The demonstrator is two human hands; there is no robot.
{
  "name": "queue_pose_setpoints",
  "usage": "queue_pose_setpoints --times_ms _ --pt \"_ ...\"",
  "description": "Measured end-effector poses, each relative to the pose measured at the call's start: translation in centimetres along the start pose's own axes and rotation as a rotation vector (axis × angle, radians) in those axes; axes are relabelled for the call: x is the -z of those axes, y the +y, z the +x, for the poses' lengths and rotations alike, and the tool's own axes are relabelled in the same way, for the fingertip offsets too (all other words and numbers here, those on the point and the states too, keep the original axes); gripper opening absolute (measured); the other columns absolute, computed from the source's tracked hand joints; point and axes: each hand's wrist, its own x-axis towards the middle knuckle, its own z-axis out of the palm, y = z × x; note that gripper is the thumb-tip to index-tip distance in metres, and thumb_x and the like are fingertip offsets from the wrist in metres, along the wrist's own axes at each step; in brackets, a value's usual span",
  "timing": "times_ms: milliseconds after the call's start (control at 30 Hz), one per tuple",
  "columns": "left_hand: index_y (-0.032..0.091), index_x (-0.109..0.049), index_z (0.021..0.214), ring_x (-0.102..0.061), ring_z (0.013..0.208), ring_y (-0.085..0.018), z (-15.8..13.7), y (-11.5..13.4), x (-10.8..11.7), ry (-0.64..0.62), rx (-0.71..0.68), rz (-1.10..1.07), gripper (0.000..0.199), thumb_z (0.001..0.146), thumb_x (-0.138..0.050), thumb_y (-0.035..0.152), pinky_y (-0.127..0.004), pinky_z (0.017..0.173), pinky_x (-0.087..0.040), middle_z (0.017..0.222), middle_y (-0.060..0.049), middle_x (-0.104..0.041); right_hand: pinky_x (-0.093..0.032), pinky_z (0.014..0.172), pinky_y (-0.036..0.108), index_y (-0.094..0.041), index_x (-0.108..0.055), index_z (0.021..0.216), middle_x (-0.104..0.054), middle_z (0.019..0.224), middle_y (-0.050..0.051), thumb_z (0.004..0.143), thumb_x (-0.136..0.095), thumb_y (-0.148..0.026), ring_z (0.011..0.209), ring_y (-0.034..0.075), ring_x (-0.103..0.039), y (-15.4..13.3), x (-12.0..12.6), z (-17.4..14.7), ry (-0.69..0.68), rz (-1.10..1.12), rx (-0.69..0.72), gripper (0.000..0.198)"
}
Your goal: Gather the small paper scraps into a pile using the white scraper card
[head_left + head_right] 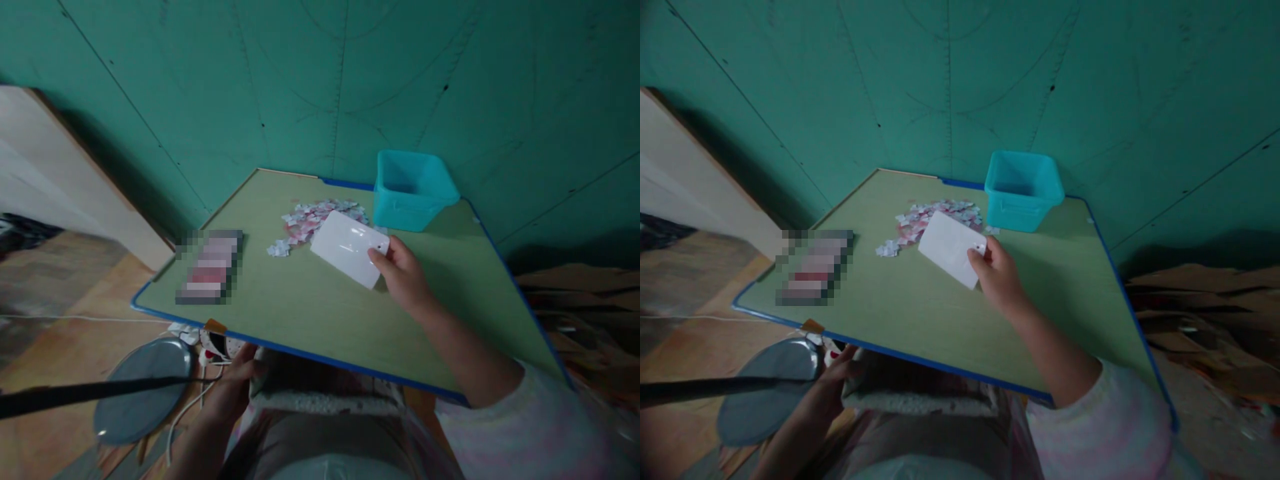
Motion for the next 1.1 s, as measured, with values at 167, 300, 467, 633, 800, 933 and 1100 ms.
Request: queue_pose_setpoints --times_ms 167,300,467,633,800,933,1100 --pt "0.026 -0.065 0.092 -0.064 0.082 -0.024 0.2 -0.4 0.2 -0.038 -0.015 0.02 0.044 0.051 -0.057 0.011 -0.026 0.055 -0.047 0.086 -0.001 -0.072 -0.045 0.065 0.03 -0.019 -0.051 0.09 -0.062 0.086 0.005 0.074 -0.053 -0.036 0.074 0.016 -0.058 1.3 -0.7 0.3 -0.014 -0.054 0.002 0.023" --pt "0.026 -0.065 0.088 -0.062 0.088 -0.025 0.2 -0.5 0.3 -0.025 -0.024 0.0 0.041 0.051 -0.057 0.01 -0.03 0.066 -0.048 0.083 0.0 -0.072 -0.044 0.065 0.03 -0.019 -0.05 0.088 -0.061 0.084 0.005 0.074 -0.053 -0.034 0.073 0.016 -0.057 1.4 -0.9 0.5 -0.051 -0.05 -0.015 0.02" --pt "0.026 -0.065 0.091 -0.062 0.088 -0.026 -0.1 0.0 0.8 0.025 -0.042 0.01 0.045 0.049 -0.057 0.01 -0.028 0.059 -0.048 0.085 -0.001 -0.072 -0.043 0.06 0.028 -0.019 -0.049 0.082 -0.059 0.077 0.003 0.073 -0.054 -0.035 0.069 0.015 -0.056 1.2 -1.1 0.3 -0.111 -0.034 -0.047 0.019" --pt "0.026 -0.064 0.09 -0.063 0.087 -0.025 -0.8 0.4 1.0 0.054 -0.03 0.025 0.043 0.05 -0.057 0.01 -0.023 0.051 -0.045 0.083 0.001 -0.072 -0.042 0.058 0.026 -0.018 -0.047 0.079 -0.057 0.074 0.001 0.074 -0.054 -0.036 0.066 0.013 -0.054 1.0 -1.5 -0.3 -0.211 -0.027 -0.071 0.02" --pt "0.025 -0.063 0.097 -0.058 0.099 -0.03 -1.1 0.0 1.4 0.127 -0.007 -0.023 0.045 0.054 -0.06 0.011 -0.029 0.06 -0.048 0.091 0.001 -0.073 -0.043 0.057 0.025 -0.018 -0.048 0.083 -0.058 0.076 0.001 0.073 -0.054 -0.035 0.066 0.012 -0.054 0.3 -1.7 -1.2 -0.315 0.008 -0.116 0.02" --pt "0.025 -0.064 0.096 -0.056 0.104 -0.029 -1.3 -0.5 2.0 0.165 -0.001 -0.03 0.047 0.053 -0.06 0.007 -0.031 0.076 -0.048 0.098 0.002 -0.071 -0.044 0.057 0.024 -0.017 -0.051 0.083 -0.058 0.076 0.001 0.071 -0.056 -0.03 0.065 0.011 -0.054 -0.3 -1.5 -1.5 -0.394 0.097 -0.186 0.019" --pt "0.023 -0.065 0.096 -0.059 0.098 -0.031 -1.9 -0.6 2.2 0.154 0.002 -0.03 0.051 0.049 -0.059 0.006 -0.035 0.075 -0.049 0.092 0.0 -0.072 -0.046 0.062 0.025 -0.018 -0.052 0.088 -0.061 0.08 0.001 0.071 -0.057 -0.028 0.07 0.011 -0.056 -0.4 -1.5 -1.2 -0.335 0.164 -0.18 0.021"
